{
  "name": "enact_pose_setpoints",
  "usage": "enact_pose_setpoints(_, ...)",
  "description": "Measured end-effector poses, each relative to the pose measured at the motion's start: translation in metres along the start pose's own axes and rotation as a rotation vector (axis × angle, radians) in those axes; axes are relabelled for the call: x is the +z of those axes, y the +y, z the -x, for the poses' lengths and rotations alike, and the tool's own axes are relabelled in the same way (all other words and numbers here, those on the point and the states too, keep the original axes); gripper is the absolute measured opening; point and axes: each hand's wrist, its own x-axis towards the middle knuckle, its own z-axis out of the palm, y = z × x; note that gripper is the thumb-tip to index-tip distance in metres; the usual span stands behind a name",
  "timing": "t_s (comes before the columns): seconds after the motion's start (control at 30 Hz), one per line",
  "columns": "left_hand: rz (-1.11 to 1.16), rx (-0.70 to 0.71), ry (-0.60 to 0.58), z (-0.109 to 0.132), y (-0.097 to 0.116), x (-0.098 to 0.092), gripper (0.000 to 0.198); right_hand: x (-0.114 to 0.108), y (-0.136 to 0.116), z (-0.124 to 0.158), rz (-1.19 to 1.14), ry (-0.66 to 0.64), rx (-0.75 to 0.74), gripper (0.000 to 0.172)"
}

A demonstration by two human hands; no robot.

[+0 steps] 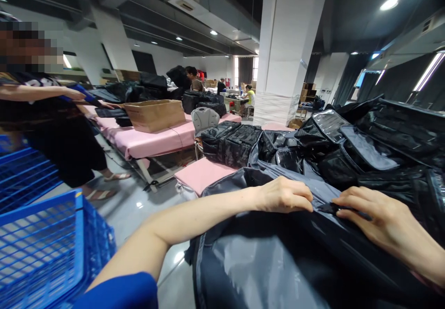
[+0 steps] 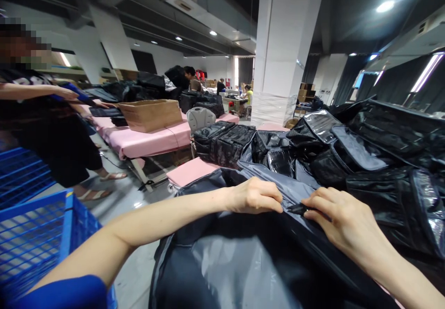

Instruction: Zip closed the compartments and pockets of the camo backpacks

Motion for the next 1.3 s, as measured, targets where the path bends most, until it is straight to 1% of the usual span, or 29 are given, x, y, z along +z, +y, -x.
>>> enact_pose_setpoints(0.07,0.033,-0.052,0.013,-0.001,0.001,-0.011,0.024,0.001,-0.001,-0.001,-0.028,-0.046,0.014,0.030)
enact_pose_setpoints(0.1,0.027,-0.109,0.026,-0.001,0.000,-0.018,0.023,0.001,-0.002,-0.001,-0.069,-0.075,0.037,0.030)
enact_pose_setpoints(0.17,-0.047,-0.271,0.036,0.001,-0.003,-0.032,0.021,-0.001,-0.003,-0.001,-0.192,-0.126,0.110,0.031)
enact_pose_setpoints(0.23,-0.128,-0.409,0.002,0.005,-0.007,-0.040,0.019,-0.002,-0.004,-0.003,-0.299,-0.127,0.175,0.031)
enact_pose_setpoints(0.27,-0.143,-0.445,-0.026,0.006,-0.010,-0.042,0.018,-0.003,-0.005,-0.004,-0.309,-0.094,0.181,0.031)
enact_pose_setpoints(0.33,-0.111,-0.484,-0.057,0.006,-0.013,-0.042,0.016,-0.003,-0.008,-0.007,-0.202,0.023,0.118,0.028)
enact_pose_setpoints(0.4,-0.033,-0.546,-0.069,0.003,-0.015,-0.041,0.014,-0.002,-0.011,-0.011,0.004,0.122,-0.015,0.024)
enact_pose_setpoints(0.5,0.076,-0.673,-0.111,-0.006,-0.016,-0.044,0.016,-0.001,-0.015,-0.014,0.250,0.157,-0.174,0.020)
enact_pose_setpoints(0.57,0.118,-0.741,-0.163,-0.011,-0.016,-0.049,0.018,-0.002,-0.017,-0.012,0.300,0.173,-0.192,0.019)
enact_pose_setpoints(0.63,0.144,-0.785,-0.233,-0.014,-0.015,-0.052,0.018,-0.003,-0.018,-0.007,0.254,0.180,-0.151,0.019)
enact_pose_setpoints(0.7,0.124,-0.745,-0.265,-0.017,-0.011,-0.053,0.017,-0.005,-0.019,-0.001,0.169,0.156,-0.085,0.021)
enact_pose_setpoints(0.83,0.041,-0.495,-0.284,-0.026,0.002,-0.045,0.015,-0.006,-0.018,0.009,0.049,0.087,0.032,0.023)
enact_pose_setpoints(0.87,0.024,-0.459,-0.298,-0.028,0.005,-0.042,0.017,-0.007,-0.018,0.010,0.026,0.073,0.060,0.024)
enact_pose_setpoints(0.93,0.006,-0.434,-0.323,-0.035,0.008,-0.038,0.016,-0.007,-0.020,0.012,0.000,0.056,0.112,0.027)
enact_pose_setpoints(0.97,0.036,-0.439,-0.351,-0.038,0.008,-0.038,0.015,-0.008,-0.023,0.012,0.003,0.052,0.132,0.028)
enact_pose_setpoints(1.03,0.214,-0.513,-0.441,-0.044,0.006,-0.039,0.018,-0.009,-0.030,0.011,0.014,0.048,0.150,0.028)
enact_pose_setpoints(1.13,0.620,-0.768,-0.576,-0.048,-0.002,-0.043,0.026,-0.008,-0.043,0.009,0.021,0.038,0.148,0.028)
enact_pose_setpoints(1.2,0.799,-0.904,-0.594,-0.047,-0.007,-0.044,0.025,-0.007,-0.049,0.006,0.024,0.037,0.151,0.027)
enact_pose_setpoints(1.23,0.849,-0.935,-0.587,-0.046,-0.009,-0.044,0.023,-0.006,-0.051,0.005,0.030,0.036,0.159,0.027)
enact_pose_setpoints(1.3,0.904,-0.950,-0.550,-0.043,-0.012,-0.042,0.021,-0.004,-0.052,0.003,0.038,0.031,0.187,0.026)
